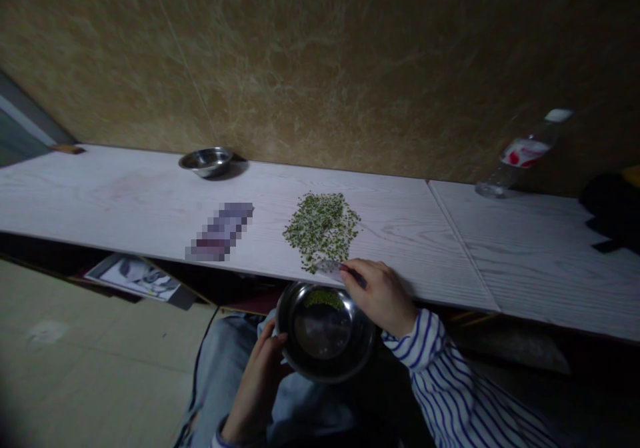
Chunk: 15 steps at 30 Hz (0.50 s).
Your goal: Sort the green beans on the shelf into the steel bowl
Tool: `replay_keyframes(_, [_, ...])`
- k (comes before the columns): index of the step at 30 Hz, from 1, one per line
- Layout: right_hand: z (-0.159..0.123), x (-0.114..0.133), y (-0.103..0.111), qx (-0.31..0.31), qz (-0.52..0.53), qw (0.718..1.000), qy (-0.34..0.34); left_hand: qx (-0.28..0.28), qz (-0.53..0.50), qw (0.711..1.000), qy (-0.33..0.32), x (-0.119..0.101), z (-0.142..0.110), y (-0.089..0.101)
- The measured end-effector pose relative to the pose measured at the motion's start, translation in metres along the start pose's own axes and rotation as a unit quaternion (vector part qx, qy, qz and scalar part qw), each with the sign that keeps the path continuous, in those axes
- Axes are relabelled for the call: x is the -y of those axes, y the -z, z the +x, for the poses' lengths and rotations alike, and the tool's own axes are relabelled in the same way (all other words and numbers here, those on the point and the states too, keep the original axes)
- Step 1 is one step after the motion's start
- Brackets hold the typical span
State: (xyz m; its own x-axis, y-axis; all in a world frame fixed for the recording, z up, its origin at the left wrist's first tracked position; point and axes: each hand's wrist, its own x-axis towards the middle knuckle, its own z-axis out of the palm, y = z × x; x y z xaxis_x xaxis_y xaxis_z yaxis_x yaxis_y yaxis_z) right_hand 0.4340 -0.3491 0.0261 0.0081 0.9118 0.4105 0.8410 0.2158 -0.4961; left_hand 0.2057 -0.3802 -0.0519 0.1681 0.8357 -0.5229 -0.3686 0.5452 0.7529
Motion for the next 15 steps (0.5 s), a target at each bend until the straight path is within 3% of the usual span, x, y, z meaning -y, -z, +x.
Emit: replay_keyframes(15, [0.011,-0.005,-0.003,-0.004,0.015,1.000,-0.024,0.008,0.012,1.000,-0.009,0.004,0.004,0.005])
